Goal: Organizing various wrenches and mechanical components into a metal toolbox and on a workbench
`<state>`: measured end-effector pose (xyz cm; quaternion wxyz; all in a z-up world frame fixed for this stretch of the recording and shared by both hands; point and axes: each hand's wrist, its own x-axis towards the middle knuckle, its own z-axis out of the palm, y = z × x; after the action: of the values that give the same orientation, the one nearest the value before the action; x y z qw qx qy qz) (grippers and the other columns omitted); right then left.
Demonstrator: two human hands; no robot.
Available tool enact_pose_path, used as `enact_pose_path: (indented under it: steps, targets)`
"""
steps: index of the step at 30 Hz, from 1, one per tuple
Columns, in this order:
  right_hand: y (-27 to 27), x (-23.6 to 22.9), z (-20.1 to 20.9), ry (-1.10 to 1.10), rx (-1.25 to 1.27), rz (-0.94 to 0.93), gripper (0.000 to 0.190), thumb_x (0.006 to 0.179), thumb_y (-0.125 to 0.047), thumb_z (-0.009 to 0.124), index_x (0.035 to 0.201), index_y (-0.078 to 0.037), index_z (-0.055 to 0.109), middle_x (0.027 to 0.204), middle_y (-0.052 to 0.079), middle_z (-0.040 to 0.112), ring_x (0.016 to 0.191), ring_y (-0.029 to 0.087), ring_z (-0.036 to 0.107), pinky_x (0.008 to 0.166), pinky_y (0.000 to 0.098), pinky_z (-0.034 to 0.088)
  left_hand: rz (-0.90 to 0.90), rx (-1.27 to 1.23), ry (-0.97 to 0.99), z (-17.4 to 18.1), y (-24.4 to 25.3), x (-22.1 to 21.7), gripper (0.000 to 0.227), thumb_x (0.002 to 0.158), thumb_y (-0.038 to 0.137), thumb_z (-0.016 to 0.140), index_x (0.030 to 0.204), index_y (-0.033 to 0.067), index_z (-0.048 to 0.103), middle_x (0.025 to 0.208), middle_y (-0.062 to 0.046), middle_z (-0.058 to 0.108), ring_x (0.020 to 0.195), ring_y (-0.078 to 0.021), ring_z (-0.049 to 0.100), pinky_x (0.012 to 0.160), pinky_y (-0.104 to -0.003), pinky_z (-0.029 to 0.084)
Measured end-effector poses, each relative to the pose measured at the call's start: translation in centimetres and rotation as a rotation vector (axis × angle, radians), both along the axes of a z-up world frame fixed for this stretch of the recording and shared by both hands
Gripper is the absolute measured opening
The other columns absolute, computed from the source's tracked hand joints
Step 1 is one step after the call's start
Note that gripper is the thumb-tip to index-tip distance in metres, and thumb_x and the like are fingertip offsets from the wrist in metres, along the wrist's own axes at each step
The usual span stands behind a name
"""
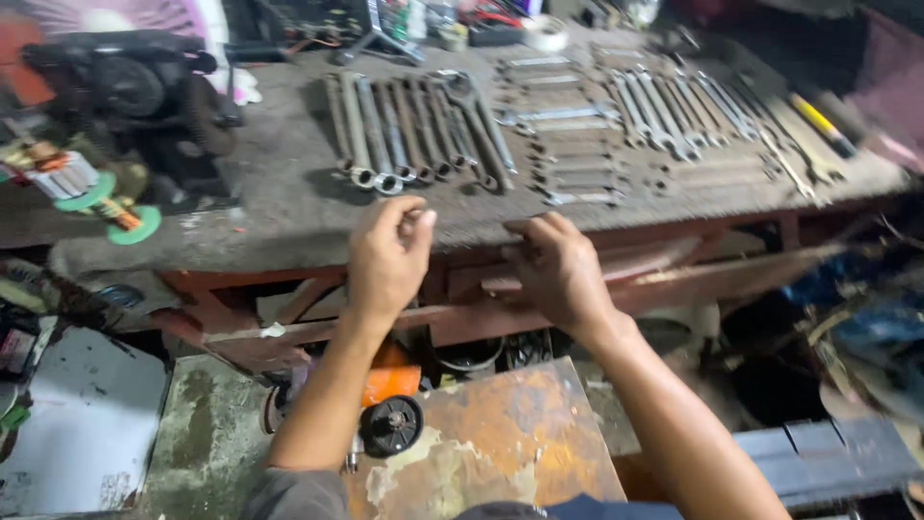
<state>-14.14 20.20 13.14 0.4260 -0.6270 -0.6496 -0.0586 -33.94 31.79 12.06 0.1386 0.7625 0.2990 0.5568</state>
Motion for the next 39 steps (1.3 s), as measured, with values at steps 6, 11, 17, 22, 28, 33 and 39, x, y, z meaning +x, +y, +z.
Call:
enact_pose_path:
  steps: [6,11,17,22,28,33,39]
  targets:
    - [7.4,-6.6,2.5,-0.193,0.104,0.198,0.026,0.085,-0.017,0.077,0.11,-0.01,0.072,0.095,0.012,0.065,0.092,0.037,0.066,0.078,0.0439,0.057,0.177,0.187,0.086,-0.3,9.8,-6.1,0.011,0.094,0.019,0.072,0.104,0.0138,0.071,0.085,-0.004,0.067,0.081,-0.0268,0.069,0.074,-0.039,0.057]
    - [13.8,-10.9,2.5,-0.363,0.106,0.207,0.036,0.081,-0.021,0.077,0.115,-0.013,0.07,0.104,0.011,0.066,0.103,0.034,0.062,0.084,0.0434,0.051,0.088,-0.045,0.079,1.4,11.3,-7.7,0.018,0.096,0.018,0.061,0.109,0.0084,0.068,0.09,-0.019,0.068,0.092,-0.0424,0.067,0.083,-0.052,0.053]
    - [20.7,-12.5,-0.6,-0.628,-0.046,-0.043,0.03,0.081,-0.035,0.07,0.109,-0.022,0.068,0.091,0.002,0.067,0.102,0.027,0.061,0.089,0.0442,0.043,0.098,-0.287,0.084,1.5,11.9,-7.6,0.024,0.099,0.012,0.049,0.117,0.0155,0.065,0.104,-0.019,0.071,0.108,-0.0414,0.067,0.096,-0.05,0.052]
    - [22.8,-12.4,-2.3,-0.686,-0.015,-0.127,0.02,0.084,-0.029,0.059,0.102,-0.025,0.066,0.084,0.0,0.068,0.099,0.026,0.062,0.094,0.0466,0.038,0.119,-0.235,0.072,-0.6,13.2,-7.0,0.023,0.101,0.008,0.049,0.115,0.0157,0.066,0.103,-0.014,0.071,0.107,-0.0352,0.069,0.097,-0.044,0.054]
    - [20.9,-13.0,0.1,-0.617,0.132,-0.047,0.021,0.082,-0.03,0.064,0.102,-0.022,0.067,0.08,0.002,0.064,0.096,0.025,0.061,0.102,0.0538,0.033,-0.003,-0.191,0.069,1.1,12.0,-7.7,0.039,0.09,-0.006,0.053,0.122,0.0126,0.065,0.113,-0.019,0.07,0.116,-0.0415,0.065,0.104,-0.05,0.049]
    - [15.6,-14.0,4.4,-0.493,0.318,0.054,0.02,0.089,-0.026,0.065,0.108,-0.021,0.07,0.079,0.003,0.062,0.091,0.023,0.062,0.103,0.0484,0.036,0.156,-0.198,0.219,1.5,11.2,-7.2,0.044,0.091,0.013,0.066,0.133,0.0221,0.062,0.123,-0.014,0.064,0.116,-0.0391,0.063,0.098,-0.052,0.051]
    - [9.7,-13.6,7.0,-0.311,0.288,0.211,0.017,0.097,-0.028,0.061,0.109,-0.02,0.07,0.082,-0.001,0.06,0.089,0.022,0.061,0.099,0.0421,0.038,0.149,-0.145,0.213,1.4,10.6,-6.7,0.035,0.095,0.013,0.055,0.127,0.018,0.068,0.122,-0.018,0.063,0.111,-0.0425,0.064,0.095,-0.052,0.051]
